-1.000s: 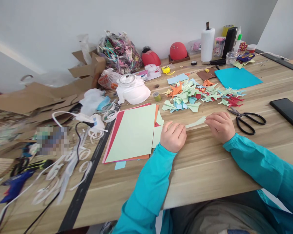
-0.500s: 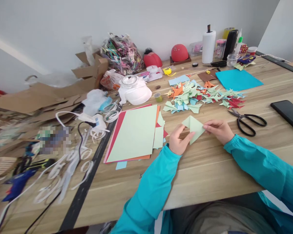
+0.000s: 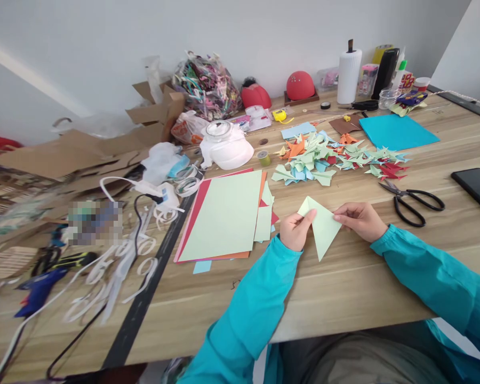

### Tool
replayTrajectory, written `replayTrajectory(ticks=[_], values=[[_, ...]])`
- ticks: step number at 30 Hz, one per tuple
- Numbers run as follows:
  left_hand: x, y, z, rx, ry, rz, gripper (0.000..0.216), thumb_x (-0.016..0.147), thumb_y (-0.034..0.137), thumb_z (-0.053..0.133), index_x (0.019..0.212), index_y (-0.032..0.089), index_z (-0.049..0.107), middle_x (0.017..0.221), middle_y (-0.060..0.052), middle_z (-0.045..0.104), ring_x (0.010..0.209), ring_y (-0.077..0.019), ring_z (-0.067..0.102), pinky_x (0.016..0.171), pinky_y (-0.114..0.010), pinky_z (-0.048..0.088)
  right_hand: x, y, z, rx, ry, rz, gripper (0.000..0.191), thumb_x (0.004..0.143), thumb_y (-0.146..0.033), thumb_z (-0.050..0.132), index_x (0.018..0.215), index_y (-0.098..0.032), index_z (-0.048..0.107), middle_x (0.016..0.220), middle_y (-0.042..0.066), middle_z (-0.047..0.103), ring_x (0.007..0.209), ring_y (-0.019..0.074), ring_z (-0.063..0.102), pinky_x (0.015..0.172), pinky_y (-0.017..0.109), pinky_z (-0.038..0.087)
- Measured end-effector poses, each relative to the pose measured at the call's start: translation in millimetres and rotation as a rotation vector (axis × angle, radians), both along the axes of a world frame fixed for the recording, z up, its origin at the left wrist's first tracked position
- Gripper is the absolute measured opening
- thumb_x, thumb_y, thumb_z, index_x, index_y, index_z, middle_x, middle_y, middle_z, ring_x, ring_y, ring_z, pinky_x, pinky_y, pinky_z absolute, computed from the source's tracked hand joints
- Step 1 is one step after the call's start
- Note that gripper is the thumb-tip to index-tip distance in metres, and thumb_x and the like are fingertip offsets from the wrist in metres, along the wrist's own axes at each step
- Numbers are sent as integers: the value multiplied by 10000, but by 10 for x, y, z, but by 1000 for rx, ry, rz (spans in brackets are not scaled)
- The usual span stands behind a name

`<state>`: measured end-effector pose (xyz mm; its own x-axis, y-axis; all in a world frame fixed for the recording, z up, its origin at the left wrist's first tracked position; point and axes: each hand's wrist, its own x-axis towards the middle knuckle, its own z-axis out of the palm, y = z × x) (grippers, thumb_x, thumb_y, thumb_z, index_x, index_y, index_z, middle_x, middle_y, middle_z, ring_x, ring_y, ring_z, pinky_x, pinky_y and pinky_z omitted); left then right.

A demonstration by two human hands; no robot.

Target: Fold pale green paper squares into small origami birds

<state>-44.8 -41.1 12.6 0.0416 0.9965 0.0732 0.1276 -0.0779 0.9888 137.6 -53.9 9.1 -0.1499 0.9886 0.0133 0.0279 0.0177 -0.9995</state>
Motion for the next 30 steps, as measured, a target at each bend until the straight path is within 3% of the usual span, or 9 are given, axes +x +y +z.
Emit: replayTrajectory(ticks=[4, 14, 22, 26, 30], values=[[-6, 36, -10, -18, -5, 9, 399, 639, 434, 669, 417, 130, 537, 449, 14, 509, 481, -88, 431, 464, -220, 349, 4, -6, 1, 3, -50, -5, 306, 643, -420, 700, 738, -133, 656, 495, -10, 558, 415, 79, 474, 384, 202, 348], [8, 25, -27, -102, -140, -81, 362, 612, 444, 691, 464, 132, 583, 467, 17, 519, 479, -85, 437, 463, -224, 339, 15, 4, 5, 30, -144, 62, 328, 669, -462, 661, 650, -135, 640, 470, -31, 475, 431, 58, 344, 406, 214, 265], [39, 31, -113, -208, -335, -127, 282, 582, 400, 730, 618, 130, 656, 527, 8, 565, 492, -93, 474, 485, -231, 384, 9, -14, -35, -2, -129, 217, 329, 645, -452, 687, 610, -134, 613, 546, -6, 537, 513, 95, 450, 489, 236, 361], [99, -56, -75, -225, -257, -174, 304, 553, 412, 740, 554, 124, 641, 487, 8, 549, 473, -91, 467, 470, -226, 377, -30, -33, -9, 17, -29, 143, 323, 649, -456, 682, 655, -142, 609, 631, 1, 564, 570, 102, 480, 525, 237, 389], [158, -131, -14, -257, -271, -227, 295, 546, 406, 741, 579, 129, 645, 528, 7, 585, 485, -87, 481, 484, -219, 383, -47, -39, 46, 18, 15, 102, 344, 608, -460, 710, 572, -147, 575, 538, -29, 495, 510, 82, 425, 480, 224, 356]])
